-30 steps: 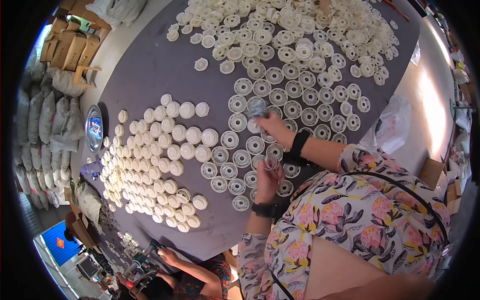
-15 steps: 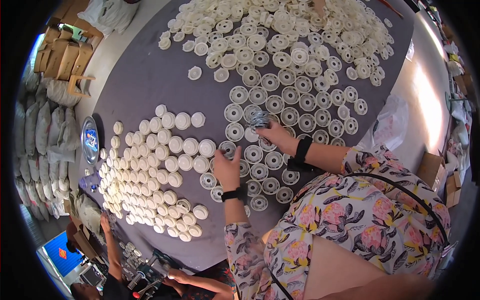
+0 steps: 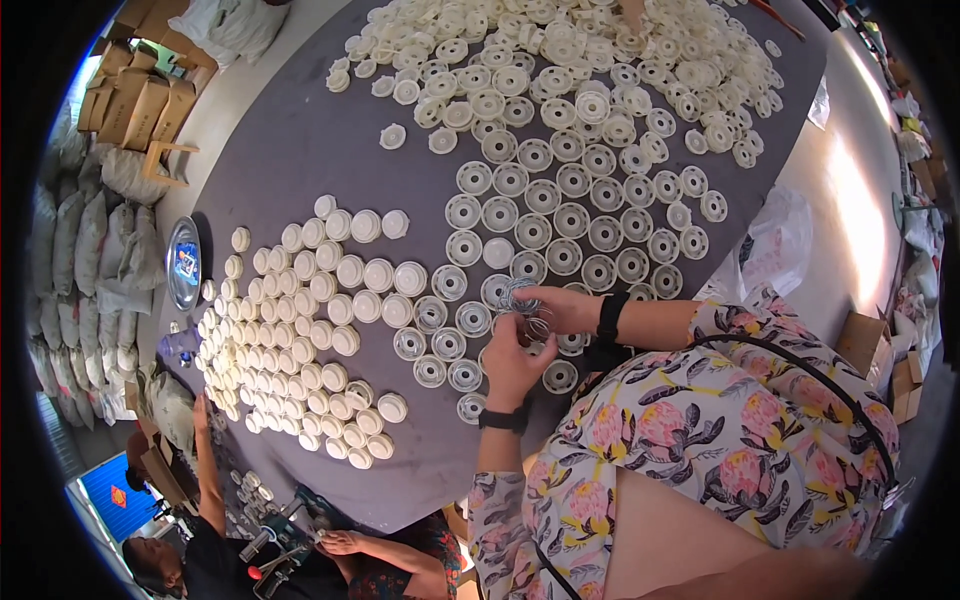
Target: Assembling small white plastic components by inserting metal springs.
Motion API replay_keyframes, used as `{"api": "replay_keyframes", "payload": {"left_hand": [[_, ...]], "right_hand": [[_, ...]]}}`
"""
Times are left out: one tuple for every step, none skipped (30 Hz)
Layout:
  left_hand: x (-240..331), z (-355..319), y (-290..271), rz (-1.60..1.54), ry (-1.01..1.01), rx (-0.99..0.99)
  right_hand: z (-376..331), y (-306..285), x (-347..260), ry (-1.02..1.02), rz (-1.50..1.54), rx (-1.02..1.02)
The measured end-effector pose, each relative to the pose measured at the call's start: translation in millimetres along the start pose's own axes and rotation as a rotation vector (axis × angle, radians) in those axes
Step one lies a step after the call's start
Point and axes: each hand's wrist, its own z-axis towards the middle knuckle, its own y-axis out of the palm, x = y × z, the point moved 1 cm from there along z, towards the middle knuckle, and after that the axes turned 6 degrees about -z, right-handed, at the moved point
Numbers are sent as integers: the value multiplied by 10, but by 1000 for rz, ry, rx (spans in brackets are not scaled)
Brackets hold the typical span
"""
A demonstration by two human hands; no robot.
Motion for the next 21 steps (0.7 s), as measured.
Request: {"api": "replay_keyframes", "payload": {"left_hand": [[8, -36, 18, 6, 1, 7], [12, -71, 38, -69, -84, 49], [20, -106, 63, -145, -169, 91], [39, -131, 98, -139, -168, 98], [52, -68, 226, -153, -145, 101], [-49, -42, 401, -168, -122, 102], [-25, -81, 421, -158, -125, 117], [-13, -122, 448, -189, -143, 138], [-17, -157, 474, -220, -161, 157], [-28, -164, 508, -216, -160, 157], [-50, -164, 535, -181, -126, 131], [-78, -175, 565, -146, -93, 104], [-78, -171, 579, -142, -93, 102], [-96, -177, 604, -433, -311, 28], [-106, -196, 642, -724, -531, -49], [-97, -221, 666, -719, -533, -49], [-69, -260, 720, -1246, -642, -239], [-17, -309, 772, -1777, -721, -436], [7, -340, 834, -1789, -740, -469], [-12, -281, 852, -1784, -743, -474], [-69, -199, 862, -1518, -896, -184]], "right_hand": [[-14, 30, 16, 11, 73, -34], [-28, 60, 26, 23, 146, -68], [-38, 91, 32, 23, 142, -77], [-45, 124, 31, -39, 146, -75], [-95, 64, -33, -125, 166, -49], [-155, -1, -87, -149, 182, -32], [-203, 70, -94, -156, 165, -43], [-240, 106, -97, -165, 151, -52], [-247, 99, -97, -160, 148, -65], [-256, 57, -112, -162, 187, -86], [-266, 16, -122, -162, 227, -105], [-273, -23, -122, -161, 230, -108], [-282, -40, -147, -207, 235, -105], [-293, -61, -170, -251, 240, -103], [-330, -81, -203, -279, 230, -84], [-312, -110, -238, -278, 235, -86], [-272, -156, -307, -399, 245, 33], [-255, -214, -390, -518, 249, 151], [-306, -277, -573, -546, 245, 136], [-304, -358, -713, -550, 250, 137], [-302, -441, -829, -598, 202, 116]]}}
